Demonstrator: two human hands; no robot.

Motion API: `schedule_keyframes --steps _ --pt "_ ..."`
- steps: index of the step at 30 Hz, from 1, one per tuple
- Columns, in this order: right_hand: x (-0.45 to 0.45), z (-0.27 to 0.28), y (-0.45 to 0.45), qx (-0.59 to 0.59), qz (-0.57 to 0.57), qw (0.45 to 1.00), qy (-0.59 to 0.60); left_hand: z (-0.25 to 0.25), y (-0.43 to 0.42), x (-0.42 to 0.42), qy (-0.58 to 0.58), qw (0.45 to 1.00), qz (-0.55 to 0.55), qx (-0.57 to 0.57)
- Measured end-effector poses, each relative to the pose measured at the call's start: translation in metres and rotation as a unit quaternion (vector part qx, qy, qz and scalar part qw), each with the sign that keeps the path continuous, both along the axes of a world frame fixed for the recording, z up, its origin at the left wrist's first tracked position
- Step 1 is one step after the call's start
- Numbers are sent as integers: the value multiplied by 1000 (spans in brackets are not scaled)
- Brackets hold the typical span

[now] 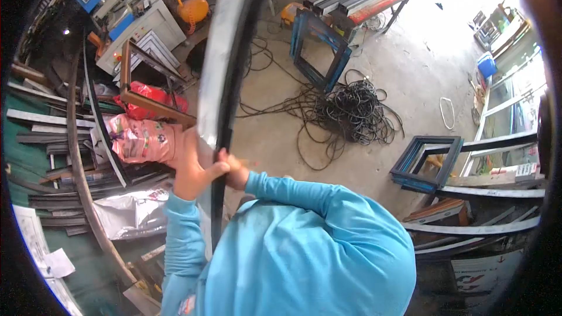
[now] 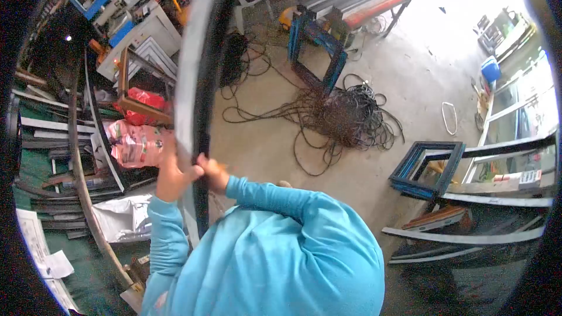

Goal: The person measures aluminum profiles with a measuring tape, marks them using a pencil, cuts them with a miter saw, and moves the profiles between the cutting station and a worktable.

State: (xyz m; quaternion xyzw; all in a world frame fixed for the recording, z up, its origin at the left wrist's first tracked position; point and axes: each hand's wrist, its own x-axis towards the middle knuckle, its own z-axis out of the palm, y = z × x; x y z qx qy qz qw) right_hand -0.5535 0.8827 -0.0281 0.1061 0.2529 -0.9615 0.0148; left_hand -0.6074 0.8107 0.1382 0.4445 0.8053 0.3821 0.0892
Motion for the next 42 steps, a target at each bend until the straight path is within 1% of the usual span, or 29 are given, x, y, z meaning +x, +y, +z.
schedule_keyframes --steps 1,2,4,6,8,9,10,11,12,14,15,16,17,18,20,21,23,26,28,30,31,33,35,36,37,38,39,40,42 --pt "-8 20 33 -43 -26 998 41 -19 6 -10 88 996 -24 -10" --pt "-10 45 75 -87 -55 991 85 -43 8 -10 -14 1000 -14 4" --pt "-18 50 144 -84 -65 988 109 -92 10 -26 -50 998 -30 -28" --pt "-34 46 201 -90 -121 984 91 -153 -6 -36 -247 968 3 -43" --pt "-48 41 250 -63 -184 980 45 -146 3 -47 -278 951 30 -130" --pt "-56 40 271 -101 -199 974 34 -159 7 -66 -278 952 17 -128" --pt "-70 30 291 -131 -234 963 33 -175 6 -90 -239 957 40 -158" --pt "-80 24 307 -120 -262 958 -1 -188 2 -108 -203 959 65 -187" --pt "-92 22 325 -106 -288 951 -32 -193 4 -127 -210 959 57 -181" --pt "-118 11 359 -104 -306 945 -42 -196 20 -179 -191 950 39 -242" --pt "-129 17 369 -123 -328 935 -61 -203 20 -203 -197 948 20 -248" --pt "-140 8 386 -99 -337 932 -88 -210 20 -224 -204 945 3 -255" --pt "-150 13 397 -110 -348 925 -102 -206 25 -245 -236 936 -16 -261" --pt "-161 19 410 -122 -360 918 -115 -204 31 -265 -237 937 -21 -256" --pt "-180 19 444 -107 -371 917 -104 -200 50 -301 -291 906 -81 -296" --pt "-188 18 460 -100 -379 915 -96 -174 75 -311 -283 911 -89 -285" --pt "-203 22 490 -99 -409 902 -101 -144 117 -330 -278 909 -90 -296" --pt "-225 43 535 -85 -466 876 -93 -135 172 -363 -279 908 -96 -298" --pt "-240 51 566 -37 -504 859 -82 -136 212 -382 -286 906 -106 -292" --pt "-254 12 617 -47 -516 851 -87 -137 249 -388 -318 904 -146 -246" --pt "-261 -3 642 -14 -542 831 -126 -126 273 -389 -353 891 -153 -242" --pt "-277 -27 692 -7 -540 828 -150 -129 314 -396 -339 899 -153 -232" --pt "-300 -28 733 8 -542 821 -180 -128 360 -409 -312 910 -147 -229" --pt "-312 -24 746 15 -548 812 -200 -128 375 -419 -300 913 -144 -234" --pt "-326 1 753 34 -560 810 -174 -131 397 -434 -315 913 -154 -210" --pt "-336 -14 776 83 -525 833 -153 -136 424 -448 -331 910 -168 -185" --pt "-345 -5 788 120 -520 820 -206 -139 447 -456 -417 881 -172 -140" --pt "-355 8 791 150 -509 805 -264 -132 471 -461 -414 882 -173 -145" --pt "-372 11 791 154 -509 802 -271 -111 523 -476 -359 899 -173 -179"
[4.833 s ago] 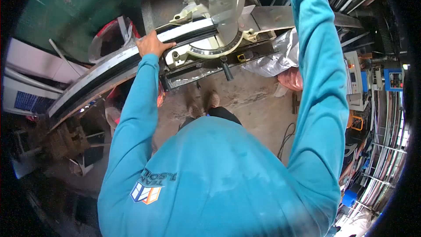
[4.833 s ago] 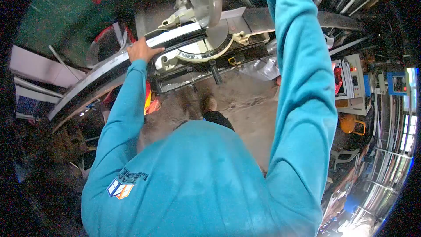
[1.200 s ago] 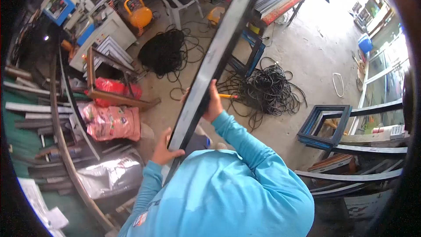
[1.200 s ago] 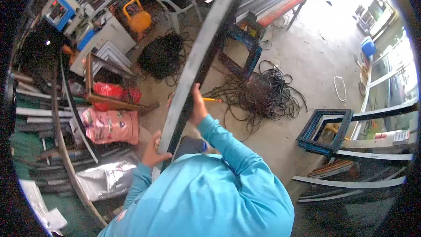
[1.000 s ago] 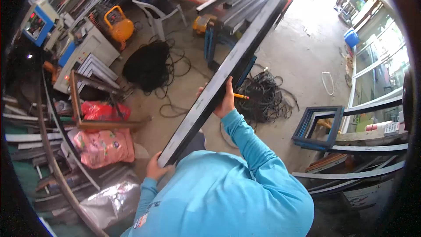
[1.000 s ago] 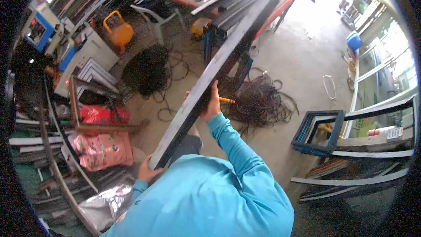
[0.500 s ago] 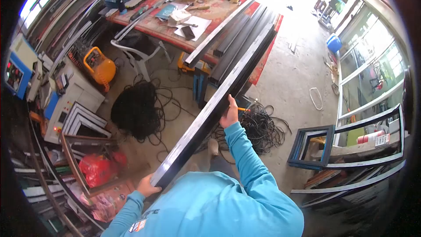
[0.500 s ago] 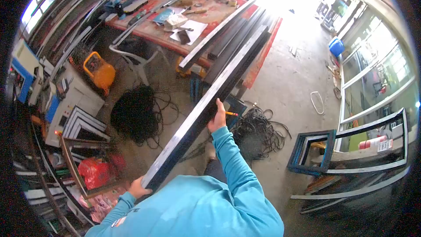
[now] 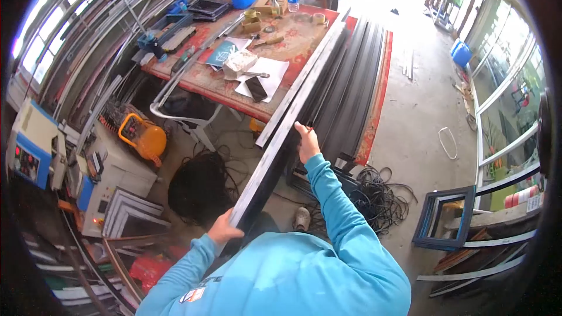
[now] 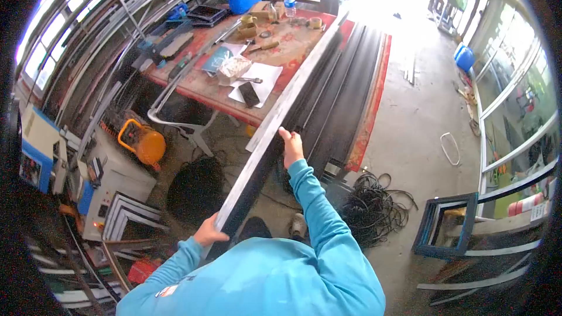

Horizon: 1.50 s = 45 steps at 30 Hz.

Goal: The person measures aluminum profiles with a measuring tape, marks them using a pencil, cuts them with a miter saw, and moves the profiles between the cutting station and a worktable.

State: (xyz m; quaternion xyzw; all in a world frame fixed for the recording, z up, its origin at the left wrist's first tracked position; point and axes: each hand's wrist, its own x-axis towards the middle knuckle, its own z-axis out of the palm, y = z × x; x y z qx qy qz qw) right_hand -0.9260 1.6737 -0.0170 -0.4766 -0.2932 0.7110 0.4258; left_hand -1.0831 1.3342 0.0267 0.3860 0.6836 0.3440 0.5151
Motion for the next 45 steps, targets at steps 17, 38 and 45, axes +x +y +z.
schedule_keyframes --steps 17,38,45 --pt "-50 -26 -4 -127 129 980 -78 -71 302 -219 -264 957 -119 -33" --pt "-98 -29 36 45 114 906 -405 -173 452 -146 -108 989 -42 87" --pt "-145 -79 62 64 128 810 -570 -155 445 -114 195 980 -42 16"
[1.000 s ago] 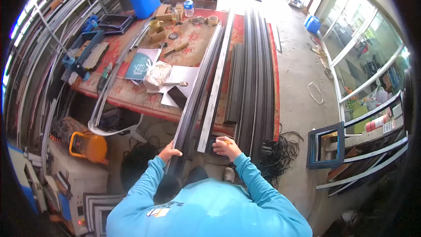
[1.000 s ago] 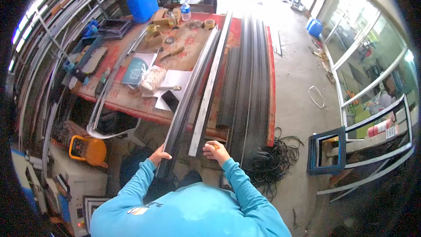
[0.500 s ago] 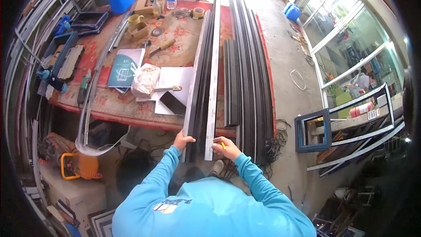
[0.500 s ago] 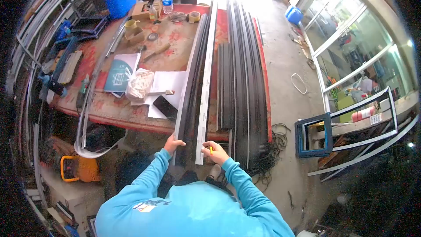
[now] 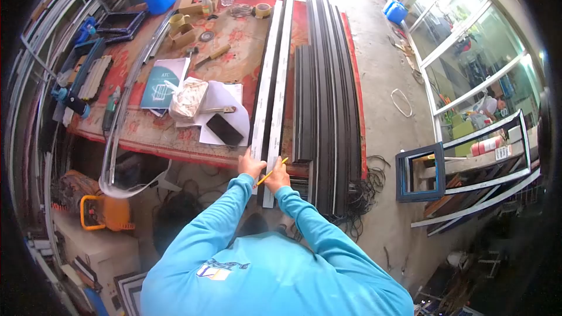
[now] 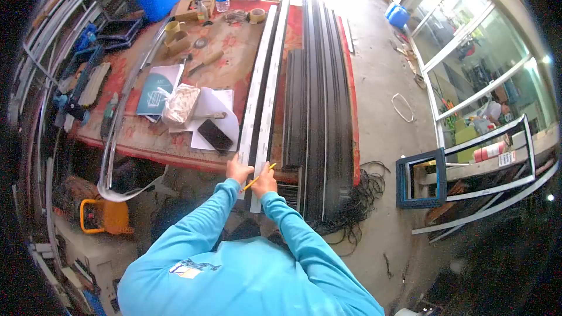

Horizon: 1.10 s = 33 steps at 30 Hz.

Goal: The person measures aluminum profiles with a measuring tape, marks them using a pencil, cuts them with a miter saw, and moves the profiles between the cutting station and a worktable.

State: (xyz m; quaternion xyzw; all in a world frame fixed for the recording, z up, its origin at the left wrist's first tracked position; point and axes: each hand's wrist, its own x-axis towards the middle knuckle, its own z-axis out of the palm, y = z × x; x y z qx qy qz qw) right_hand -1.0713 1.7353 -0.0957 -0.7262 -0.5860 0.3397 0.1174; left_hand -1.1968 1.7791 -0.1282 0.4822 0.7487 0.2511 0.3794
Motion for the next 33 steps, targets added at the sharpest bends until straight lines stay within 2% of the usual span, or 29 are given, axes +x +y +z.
schedule_keyframes --steps 3,9,11,12,14,17,19,21,23,24,25,27,29,30,31,32,33 --pt "1 -4 -9 24 -13 1000 8 -3 -7 2 -15 1000 -10 23" --pt "28 -9 -69 31 -53 998 34 13 -60 13 13 999 -25 -45" --pt "31 -14 -92 36 -63 997 41 7 -82 14 -26 998 -29 -42" --pt "33 -21 -101 37 -73 995 55 -22 -88 9 -94 994 -43 -18" --pt "31 -6 -101 12 -76 995 63 -32 -88 5 -124 991 -48 -18" --pt "27 -6 -98 -5 -87 995 56 -11 -79 -2 -159 985 -48 -40" --pt "23 -5 -93 49 -73 995 43 0 -70 -13 -182 977 -78 -77" --pt "21 -5 -86 62 -76 993 63 -27 -64 -25 -206 976 -70 -34" --pt "22 -10 -79 16 -105 985 137 -32 -50 -38 -426 898 -65 -89" --pt "20 -10 -78 44 -90 990 98 -11 -43 -39 -445 891 -50 -76" --pt "20 -10 -75 48 -90 990 96 1 -34 -39 -446 890 -53 -73" --pt "19 -10 -79 47 -104 984 138 15 -25 -41 -345 933 -66 -79" --pt "22 -13 -81 44 -100 984 142 15 -17 -49 -331 935 -93 -85" --pt "22 -12 -78 44 -98 983 148 21 -15 -54 -517 835 -55 -177" --pt "22 -12 -76 48 -100 983 146 24 -10 -57 -675 690 -18 -261" --pt "22 -10 -75 42 -102 981 161 13 -8 -56 -725 633 -19 -269" --pt "22 -6 -77 34 -105 978 175 12 -6 -53 -726 631 -22 -272"
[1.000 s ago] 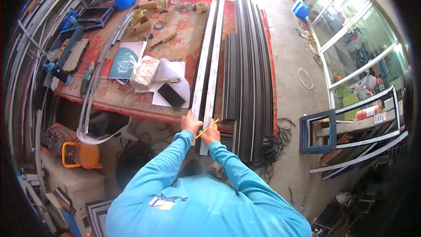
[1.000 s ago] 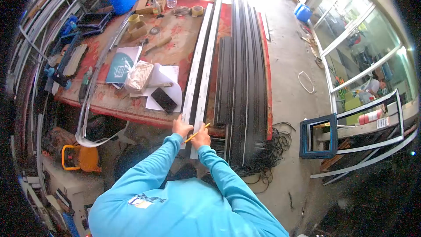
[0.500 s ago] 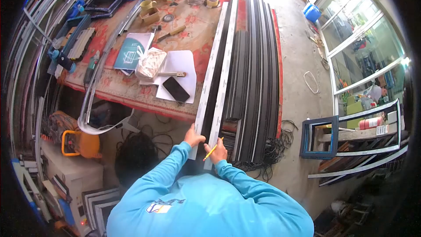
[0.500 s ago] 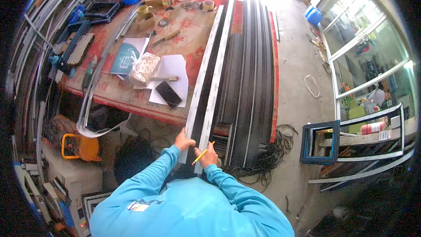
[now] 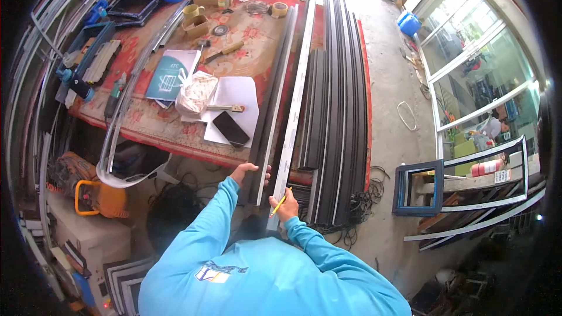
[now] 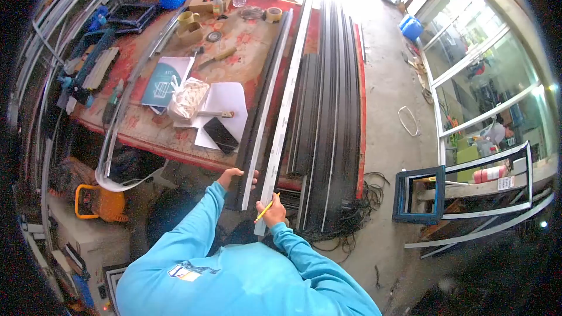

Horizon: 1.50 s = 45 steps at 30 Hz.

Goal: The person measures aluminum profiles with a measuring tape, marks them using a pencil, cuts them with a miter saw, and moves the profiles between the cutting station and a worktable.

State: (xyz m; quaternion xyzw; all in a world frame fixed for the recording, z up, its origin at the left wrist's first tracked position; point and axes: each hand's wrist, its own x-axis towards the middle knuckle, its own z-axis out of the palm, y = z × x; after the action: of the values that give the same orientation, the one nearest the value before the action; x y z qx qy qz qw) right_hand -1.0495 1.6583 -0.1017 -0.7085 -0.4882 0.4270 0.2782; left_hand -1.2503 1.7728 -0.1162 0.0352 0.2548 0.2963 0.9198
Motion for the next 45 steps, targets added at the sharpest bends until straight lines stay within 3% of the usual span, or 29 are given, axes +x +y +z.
schedule_keyframes --steps 2,3,4,7,8,10,13,16,18,19,23,25,26,28,31,32,33,34,36,38,41,45 --pt "-2 5 -1 -20 -8 1000 -7 -3 -3 5 186 978 14 88" --pt "-2 0 -1 -12 -4 1000 -21 6 -6 17 303 936 69 163" --pt "-1 -3 -1 -2 1 999 -36 -2 -6 23 302 937 68 162" --pt "-2 -3 -1 -6 -4 999 -44 -19 4 35 436 853 131 253" --pt "-2 -3 -2 -13 -2 999 -47 -20 10 37 436 854 131 252" --pt "-1 -11 -2 -8 -5 998 -58 11 23 44 578 760 105 279" --pt "-4 -1 -3 -13 -6 998 -53 -18 51 58 636 688 132 323" --pt "-4 -3 -4 -15 -6 999 -48 -5 61 63 734 592 55 329" --pt "-4 -3 -4 -13 -7 997 -71 33 58 65 758 575 -103 290" --pt "-4 -1 -3 -11 -2 997 -72 21 50 66 774 543 -116 304" --pt "-2 -5 -5 -23 -3 999 -42 -7 20 64 785 509 -35 350" --pt "2 -14 -2 -29 3 998 -55 6 5 61 828 414 -3 379" --pt "2 -19 -2 -12 4 998 -56 2 5 59 826 417 -3 380" --pt "2 -21 -4 -4 5 998 -56 -14 0 52 777 479 39 407" --pt "5 -14 6 -2 32 999 -3 -43 8 53 747 477 111 450" --pt "4 -11 5 -9 30 1000 2 -42 11 49 736 510 61 441" --pt "5 -17 6 3 31 1000 -6 -42 12 46 728 498 84 464" --pt "5 -23 7 16 33 999 -14 -27 15 42 691 561 55 452" --pt "2 -11 10 4 20 1000 -6 -27 23 36 692 559 9 457" --pt "0 -8 11 6 19 1000 2 -11 31 30 681 602 -67 413" --pt "5 -10 10 -8 46 999 -3 -8 33 25 640 631 -90 430" --pt "14 -4 1 -1 83 996 -40 -29 -6 12 646 596 6 477"
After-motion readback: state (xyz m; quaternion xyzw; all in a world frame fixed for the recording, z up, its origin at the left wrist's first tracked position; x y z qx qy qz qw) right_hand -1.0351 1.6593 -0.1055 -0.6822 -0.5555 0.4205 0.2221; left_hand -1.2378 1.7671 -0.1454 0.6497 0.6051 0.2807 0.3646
